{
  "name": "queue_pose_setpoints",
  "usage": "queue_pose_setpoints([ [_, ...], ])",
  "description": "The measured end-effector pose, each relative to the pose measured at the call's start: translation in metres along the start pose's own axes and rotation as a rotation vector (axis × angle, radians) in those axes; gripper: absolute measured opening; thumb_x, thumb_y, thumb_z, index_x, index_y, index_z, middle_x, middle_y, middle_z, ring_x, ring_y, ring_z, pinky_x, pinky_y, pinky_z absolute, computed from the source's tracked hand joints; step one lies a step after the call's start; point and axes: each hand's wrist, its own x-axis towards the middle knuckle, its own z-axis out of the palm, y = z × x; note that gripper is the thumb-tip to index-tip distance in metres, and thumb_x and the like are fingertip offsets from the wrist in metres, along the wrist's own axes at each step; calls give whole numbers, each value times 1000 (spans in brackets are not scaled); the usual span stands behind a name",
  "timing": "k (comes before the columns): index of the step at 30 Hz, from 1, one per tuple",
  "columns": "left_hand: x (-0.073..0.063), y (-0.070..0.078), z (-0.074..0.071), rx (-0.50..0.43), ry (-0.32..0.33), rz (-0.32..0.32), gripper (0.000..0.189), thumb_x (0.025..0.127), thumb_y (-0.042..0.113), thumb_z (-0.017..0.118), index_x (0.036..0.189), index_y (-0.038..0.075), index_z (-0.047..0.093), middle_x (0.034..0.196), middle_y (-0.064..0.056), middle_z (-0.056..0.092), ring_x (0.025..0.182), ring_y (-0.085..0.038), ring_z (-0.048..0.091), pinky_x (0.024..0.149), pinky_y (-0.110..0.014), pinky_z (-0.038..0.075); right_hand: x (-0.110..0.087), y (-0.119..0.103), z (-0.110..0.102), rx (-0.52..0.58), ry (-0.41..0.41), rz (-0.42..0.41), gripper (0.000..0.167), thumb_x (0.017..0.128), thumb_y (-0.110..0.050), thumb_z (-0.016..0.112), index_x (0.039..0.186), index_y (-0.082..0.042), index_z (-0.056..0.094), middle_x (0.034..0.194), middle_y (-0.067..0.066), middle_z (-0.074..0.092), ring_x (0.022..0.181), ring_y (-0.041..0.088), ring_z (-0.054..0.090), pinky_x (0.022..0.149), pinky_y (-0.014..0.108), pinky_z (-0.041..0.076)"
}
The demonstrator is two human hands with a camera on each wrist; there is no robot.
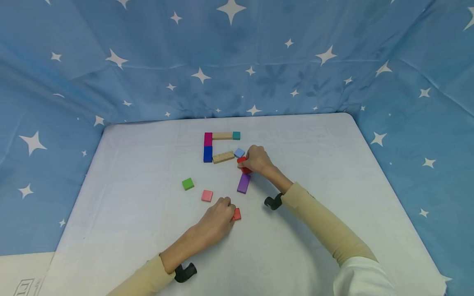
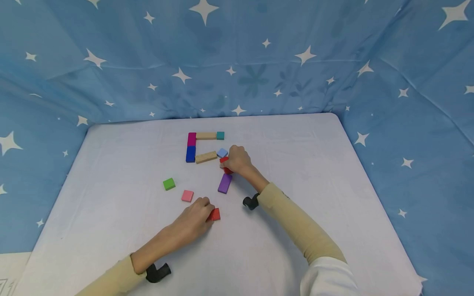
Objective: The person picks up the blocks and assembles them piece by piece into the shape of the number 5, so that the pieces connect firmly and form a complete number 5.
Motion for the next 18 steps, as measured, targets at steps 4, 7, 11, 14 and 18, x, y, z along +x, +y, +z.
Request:
queue_pose_setpoints([
  [4,4,-2,-3,-19,-4,-9,21,86,2,80,104,-5,74,96,-13,65,85,-20,59,71,-26,56,-2,-1,-1,0,6,-9,40,88,-28,82,105,6,72,97,17,72,81,21,61,67,27,52],
  [7,7,-3,-6,-17,-10,-14,21,87,3,80,105,-5,75,97,-13,65,86,-20,59,70,-26,56,-2,-2,-2,1,2,-6,40,88,-28,82,106,6,72,97,17,71,81,21,61,67,27,51],
  [11,10,-4,-9,-7,-11,-18,22,87,3,80,106,-5,74,99,-14,66,87,-21,59,72,-27,56,-2,-2,-2,-2,2,0,40,89,-28,82,106,6,71,97,17,71,82,21,61,67,27,51],
  [14,12,-5,-11,-15,-10,-25,23,87,3,80,107,-6,74,100,-15,66,87,-22,59,74,-29,57,-2,-2,-1,-5,4,2,40,89,-28,82,106,6,71,98,17,71,82,22,61,69,28,52],
  [18,15,-8,-16,-40,-14,-47,24,88,2,79,109,-6,73,102,-15,66,89,-22,59,78,-30,58,-2,-1,-1,-3,4,2,39,89,-28,82,106,6,72,98,17,72,83,22,61,70,29,54],
])
